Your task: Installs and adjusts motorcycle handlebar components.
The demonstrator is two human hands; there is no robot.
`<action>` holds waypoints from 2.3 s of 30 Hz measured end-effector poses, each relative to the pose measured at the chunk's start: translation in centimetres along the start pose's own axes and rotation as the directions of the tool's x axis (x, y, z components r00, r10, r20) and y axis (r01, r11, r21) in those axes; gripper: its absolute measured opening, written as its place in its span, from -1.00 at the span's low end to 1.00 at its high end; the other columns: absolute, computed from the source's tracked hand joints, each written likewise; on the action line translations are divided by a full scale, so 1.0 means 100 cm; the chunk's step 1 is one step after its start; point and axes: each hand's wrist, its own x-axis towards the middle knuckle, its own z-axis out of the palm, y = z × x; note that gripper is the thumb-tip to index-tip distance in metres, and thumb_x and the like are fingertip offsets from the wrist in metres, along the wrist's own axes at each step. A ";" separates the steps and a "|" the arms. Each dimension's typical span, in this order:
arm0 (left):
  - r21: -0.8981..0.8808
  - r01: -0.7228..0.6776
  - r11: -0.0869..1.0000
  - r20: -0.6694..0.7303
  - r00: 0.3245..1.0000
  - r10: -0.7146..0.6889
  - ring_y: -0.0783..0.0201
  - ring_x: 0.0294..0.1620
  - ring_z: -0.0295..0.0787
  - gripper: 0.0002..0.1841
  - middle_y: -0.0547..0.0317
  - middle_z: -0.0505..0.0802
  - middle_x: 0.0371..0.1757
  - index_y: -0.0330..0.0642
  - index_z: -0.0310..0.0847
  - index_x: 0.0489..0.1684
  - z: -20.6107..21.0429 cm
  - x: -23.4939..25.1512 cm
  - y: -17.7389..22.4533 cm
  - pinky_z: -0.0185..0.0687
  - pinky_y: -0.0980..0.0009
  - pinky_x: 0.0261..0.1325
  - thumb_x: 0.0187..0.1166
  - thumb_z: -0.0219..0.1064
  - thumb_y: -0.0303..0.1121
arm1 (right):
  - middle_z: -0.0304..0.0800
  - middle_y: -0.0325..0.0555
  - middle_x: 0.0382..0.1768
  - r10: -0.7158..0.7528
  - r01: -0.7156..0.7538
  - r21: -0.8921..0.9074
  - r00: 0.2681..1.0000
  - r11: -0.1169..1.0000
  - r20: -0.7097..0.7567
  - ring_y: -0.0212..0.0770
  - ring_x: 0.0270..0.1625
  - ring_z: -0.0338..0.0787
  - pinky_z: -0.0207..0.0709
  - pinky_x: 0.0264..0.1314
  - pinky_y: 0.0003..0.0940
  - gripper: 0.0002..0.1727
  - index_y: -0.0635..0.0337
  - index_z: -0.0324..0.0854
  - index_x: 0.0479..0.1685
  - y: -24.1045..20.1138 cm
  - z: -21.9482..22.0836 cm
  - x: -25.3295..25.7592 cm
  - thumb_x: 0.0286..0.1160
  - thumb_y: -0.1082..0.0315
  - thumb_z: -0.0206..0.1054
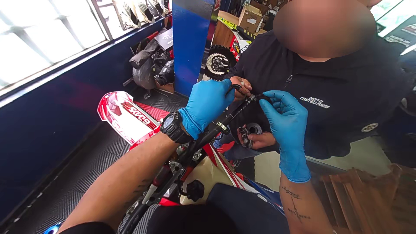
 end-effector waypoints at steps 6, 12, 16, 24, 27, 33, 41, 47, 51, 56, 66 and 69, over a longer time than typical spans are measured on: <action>0.006 0.009 1.000 0.001 1.000 -0.009 0.03 -0.48 0.75 -0.73 0.13 0.71 -0.60 -0.06 0.72 -0.31 -0.001 0.000 0.001 0.51 0.01 -0.47 0.67 0.22 -0.12 | 0.85 -0.25 -0.22 0.034 -0.033 0.022 0.999 0.999 -0.002 -0.50 -0.35 0.78 0.71 -0.32 -0.61 -0.77 0.21 0.76 0.04 -0.003 0.002 -0.003 0.47 0.37 0.49; 0.019 0.014 1.000 0.003 1.000 -0.014 0.01 -0.48 0.76 -0.72 0.11 0.71 -0.60 -0.08 0.71 -0.31 0.000 0.000 0.001 0.51 0.00 -0.47 0.68 0.21 -0.13 | 0.85 -0.15 -0.15 0.084 -0.088 0.197 0.996 0.977 0.029 -0.42 -0.34 0.78 0.71 -0.30 -0.57 -0.68 0.26 0.79 0.12 -0.005 0.009 -0.004 0.36 0.46 0.55; 0.011 0.012 1.000 -0.007 1.000 -0.012 0.00 -0.48 0.76 -0.73 0.10 0.72 -0.60 -0.08 0.73 -0.30 -0.001 -0.001 0.001 0.51 -0.02 -0.48 0.66 0.22 -0.14 | 0.87 -0.20 -0.26 0.116 -0.123 0.231 0.992 0.965 0.046 -0.44 -0.35 0.79 0.71 -0.29 -0.57 -0.81 0.26 0.77 -0.04 -0.004 0.012 -0.002 0.41 0.49 0.50; 0.037 0.009 0.999 -0.016 1.000 -0.008 -0.02 -0.46 0.77 -0.73 0.08 0.72 -0.58 -0.09 0.71 -0.31 0.001 -0.001 0.003 0.51 -0.02 -0.47 0.68 0.21 -0.14 | 0.87 -0.14 -0.27 0.171 -0.177 0.332 0.984 0.926 0.047 -0.34 -0.31 0.82 0.76 -0.26 -0.47 -0.84 0.29 0.75 -0.08 -0.003 0.019 -0.004 0.41 0.50 0.50; 0.047 0.009 0.999 -0.014 1.000 -0.008 -0.02 -0.46 0.77 -0.73 0.08 0.73 -0.58 -0.10 0.71 -0.31 0.001 -0.001 0.003 0.52 -0.01 -0.48 0.68 0.21 -0.15 | 0.86 -0.13 -0.28 0.182 -0.179 0.337 0.983 0.924 0.022 -0.31 -0.30 0.84 0.79 -0.25 -0.43 -0.84 0.28 0.75 -0.08 -0.004 0.024 -0.005 0.40 0.51 0.51; 0.060 0.008 0.998 -0.011 1.000 -0.007 -0.03 -0.46 0.77 -0.72 0.07 0.73 -0.58 -0.10 0.71 -0.31 0.001 -0.001 0.002 0.52 -0.02 -0.48 0.68 0.19 -0.15 | 0.87 -0.07 -0.21 0.199 -0.187 0.402 0.980 0.896 0.013 -0.24 -0.19 0.86 0.82 -0.09 -0.34 -0.86 0.30 0.73 -0.08 -0.007 0.028 -0.006 0.44 0.55 0.46; 0.067 0.010 0.998 -0.004 1.000 -0.010 -0.03 -0.47 0.76 -0.73 0.08 0.71 -0.59 -0.09 0.69 -0.32 0.000 -0.001 0.004 0.50 0.00 -0.50 0.67 0.19 -0.16 | 0.84 -0.02 -0.25 0.212 -0.151 0.487 0.975 0.860 -0.072 -0.18 -0.20 0.86 0.81 -0.01 -0.22 -0.81 0.33 0.65 0.02 0.001 0.038 -0.007 0.48 0.59 0.38; 0.064 0.005 0.998 -0.010 1.000 -0.004 -0.01 -0.49 0.74 -0.74 0.10 0.69 -0.61 -0.09 0.68 -0.35 0.000 -0.002 0.004 0.49 0.02 -0.51 0.65 0.21 -0.17 | 0.84 -0.07 -0.13 0.079 -0.006 0.327 0.974 0.945 -0.213 -0.26 -0.05 0.85 0.79 0.11 -0.34 -0.74 0.36 0.62 0.10 0.009 0.048 -0.008 0.45 0.62 0.39; 0.055 0.010 0.998 -0.004 1.000 -0.010 -0.03 -0.48 0.75 -0.74 0.08 0.70 -0.59 -0.10 0.69 -0.33 0.001 -0.001 0.001 0.50 0.00 -0.49 0.66 0.20 -0.18 | 0.82 -0.11 0.01 -0.067 0.087 0.176 0.991 0.981 -0.115 -0.31 0.06 0.82 0.75 0.19 -0.37 -0.71 0.35 0.67 0.16 0.012 0.032 -0.002 0.47 0.56 0.42; 0.048 0.031 0.998 0.006 0.999 -0.031 -0.07 -0.44 0.78 -0.74 0.04 0.73 -0.55 -0.12 0.70 -0.28 0.000 0.002 -0.003 0.52 -0.04 -0.47 0.68 0.19 -0.17 | 0.84 -0.14 -0.02 -0.108 0.099 0.138 0.993 0.985 0.057 -0.34 -0.04 0.83 0.77 0.07 -0.42 -0.68 0.30 0.71 0.19 0.009 0.001 0.011 0.45 0.52 0.46; 0.041 0.052 0.998 0.035 0.998 -0.054 -0.07 -0.44 0.76 -0.74 0.05 0.72 -0.57 -0.10 0.69 -0.33 0.001 0.004 -0.004 0.51 -0.05 -0.47 0.66 0.21 -0.17 | 0.86 -0.11 0.00 -0.093 0.076 0.138 0.988 0.988 0.124 -0.31 -0.04 0.84 0.77 0.09 -0.38 -0.63 0.32 0.70 0.25 0.015 -0.010 0.011 0.45 0.54 0.42; 0.048 0.054 0.997 0.037 0.998 -0.056 -0.06 -0.45 0.76 -0.74 0.05 0.72 -0.58 -0.09 0.69 -0.33 0.002 0.004 -0.004 0.50 -0.05 -0.47 0.67 0.20 -0.16 | 0.86 -0.10 0.00 -0.081 0.066 0.137 0.990 0.988 0.112 -0.28 -0.01 0.84 0.77 0.10 -0.36 -0.60 0.30 0.68 0.29 0.016 -0.009 0.008 0.44 0.53 0.42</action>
